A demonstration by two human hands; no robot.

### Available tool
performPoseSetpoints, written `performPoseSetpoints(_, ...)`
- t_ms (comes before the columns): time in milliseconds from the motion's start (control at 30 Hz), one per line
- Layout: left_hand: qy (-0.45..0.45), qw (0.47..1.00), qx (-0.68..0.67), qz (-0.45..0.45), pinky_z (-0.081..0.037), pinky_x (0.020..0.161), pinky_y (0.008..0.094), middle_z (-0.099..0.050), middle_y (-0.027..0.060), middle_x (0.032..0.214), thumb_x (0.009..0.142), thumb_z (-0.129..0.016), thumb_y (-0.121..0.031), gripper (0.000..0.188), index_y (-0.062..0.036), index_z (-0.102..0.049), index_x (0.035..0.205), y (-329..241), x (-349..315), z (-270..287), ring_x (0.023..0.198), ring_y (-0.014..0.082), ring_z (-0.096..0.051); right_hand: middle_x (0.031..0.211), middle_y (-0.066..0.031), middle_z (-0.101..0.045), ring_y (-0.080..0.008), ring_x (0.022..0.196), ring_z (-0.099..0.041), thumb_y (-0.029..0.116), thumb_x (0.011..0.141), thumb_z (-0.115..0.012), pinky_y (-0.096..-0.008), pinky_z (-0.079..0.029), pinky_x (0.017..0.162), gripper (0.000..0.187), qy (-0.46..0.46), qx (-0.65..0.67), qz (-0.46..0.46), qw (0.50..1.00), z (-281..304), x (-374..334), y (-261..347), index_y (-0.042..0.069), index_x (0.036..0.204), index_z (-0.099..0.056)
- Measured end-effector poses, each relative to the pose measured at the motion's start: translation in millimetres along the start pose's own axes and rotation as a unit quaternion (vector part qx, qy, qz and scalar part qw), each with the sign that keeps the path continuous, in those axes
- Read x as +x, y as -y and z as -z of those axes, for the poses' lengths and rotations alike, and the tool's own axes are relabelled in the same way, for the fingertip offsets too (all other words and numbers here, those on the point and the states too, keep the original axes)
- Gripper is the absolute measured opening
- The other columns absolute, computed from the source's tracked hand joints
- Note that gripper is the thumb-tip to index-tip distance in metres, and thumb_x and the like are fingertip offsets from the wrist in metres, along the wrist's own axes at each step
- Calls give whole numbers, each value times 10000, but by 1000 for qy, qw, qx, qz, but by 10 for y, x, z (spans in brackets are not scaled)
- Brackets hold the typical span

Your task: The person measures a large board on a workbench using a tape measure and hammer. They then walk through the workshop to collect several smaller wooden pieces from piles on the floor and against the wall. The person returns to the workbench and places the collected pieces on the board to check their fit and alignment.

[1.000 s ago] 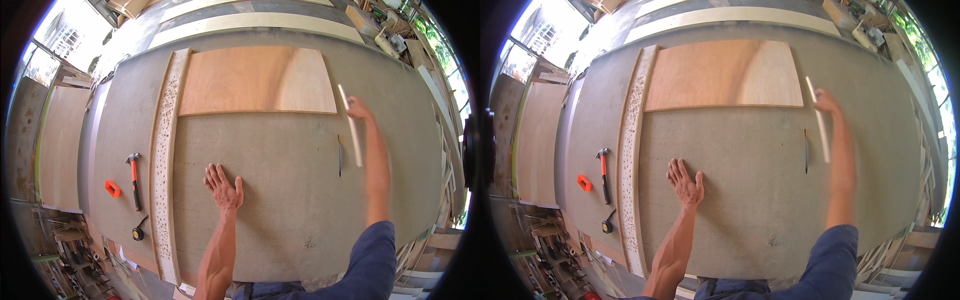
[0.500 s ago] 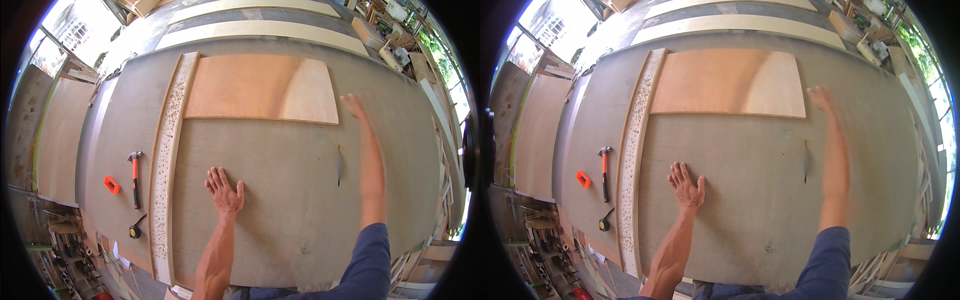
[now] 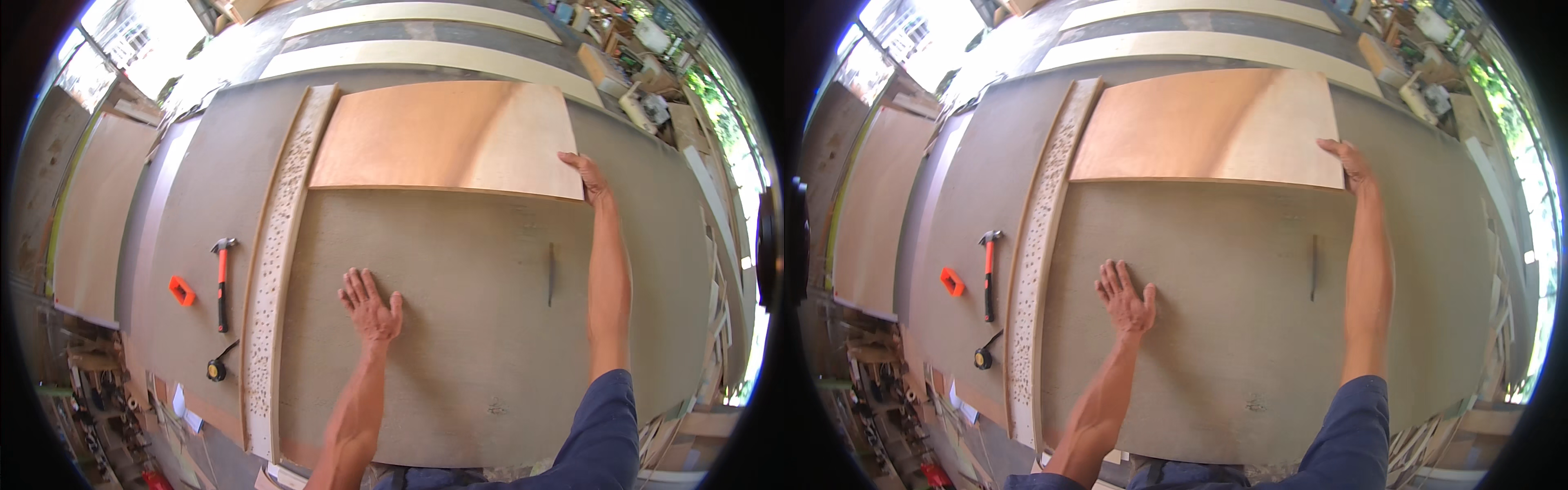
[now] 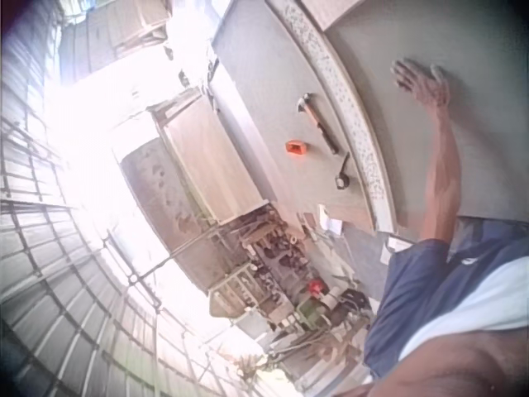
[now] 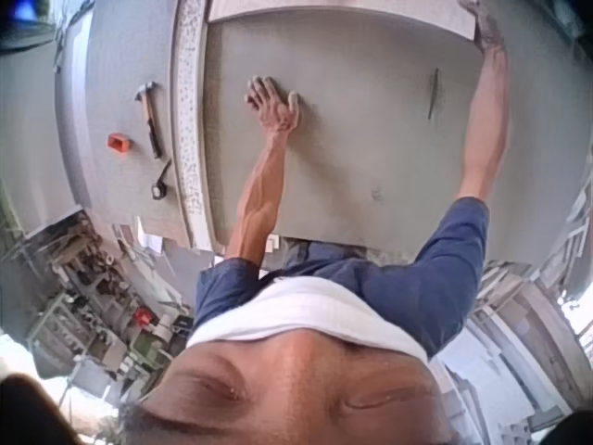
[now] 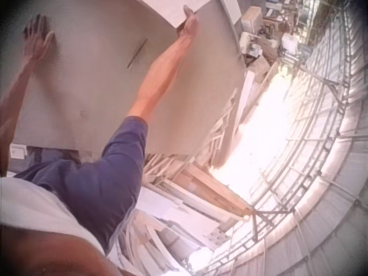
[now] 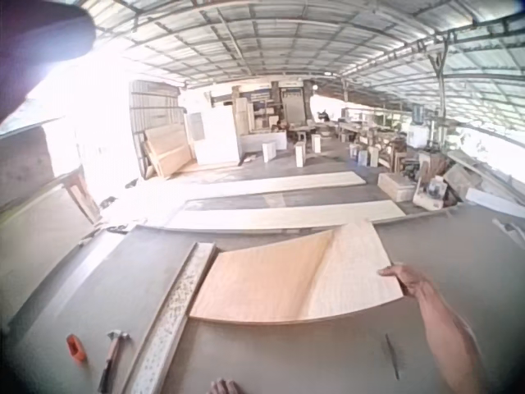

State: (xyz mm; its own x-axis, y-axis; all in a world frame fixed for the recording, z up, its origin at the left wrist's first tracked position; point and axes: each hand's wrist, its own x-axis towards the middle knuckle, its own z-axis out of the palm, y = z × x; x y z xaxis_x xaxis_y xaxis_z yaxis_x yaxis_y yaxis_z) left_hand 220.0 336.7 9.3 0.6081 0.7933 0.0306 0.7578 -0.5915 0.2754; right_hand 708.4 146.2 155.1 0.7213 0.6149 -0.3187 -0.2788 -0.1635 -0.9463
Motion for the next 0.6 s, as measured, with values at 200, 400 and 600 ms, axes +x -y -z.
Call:
performPoseSetpoints(200,-25,999,-33,-18,-29,1251,517,-181,232,1649,879,-608,-453,899,17,-260,1562,1,-37,-131,1548,374,-86,1069,-128,-665,-203,927,-671,204,827,-704,-338,-562,829,532,-54,97,164,980,-476,-1220,59,-79,1249,-546)
performPoseSetpoints(400,-17,999,-37,-35,-26,1255,494,-196,198,1656,896,-599,-463,874,-15,-274,1571,74,5,-181,1554,336,-88,1137,-137,-604,-228,1053,-619,112,832,-668,-355,-527,860,461,-221,309,200,903,-888,-3305,387,-90,1228,-548)
performPoseSetpoints(600,51,946,-305,-100,-58,1243,479,-262,203,1634,925,-583,-453,758,4,-418,1507,726,208,-230,1543,320,-146,1182,-117,-597,-226,1120,-605,129,865,-653,-357,-497,951,443,-310,424,313,792,90,-4930,-503,-49,1252,-531)
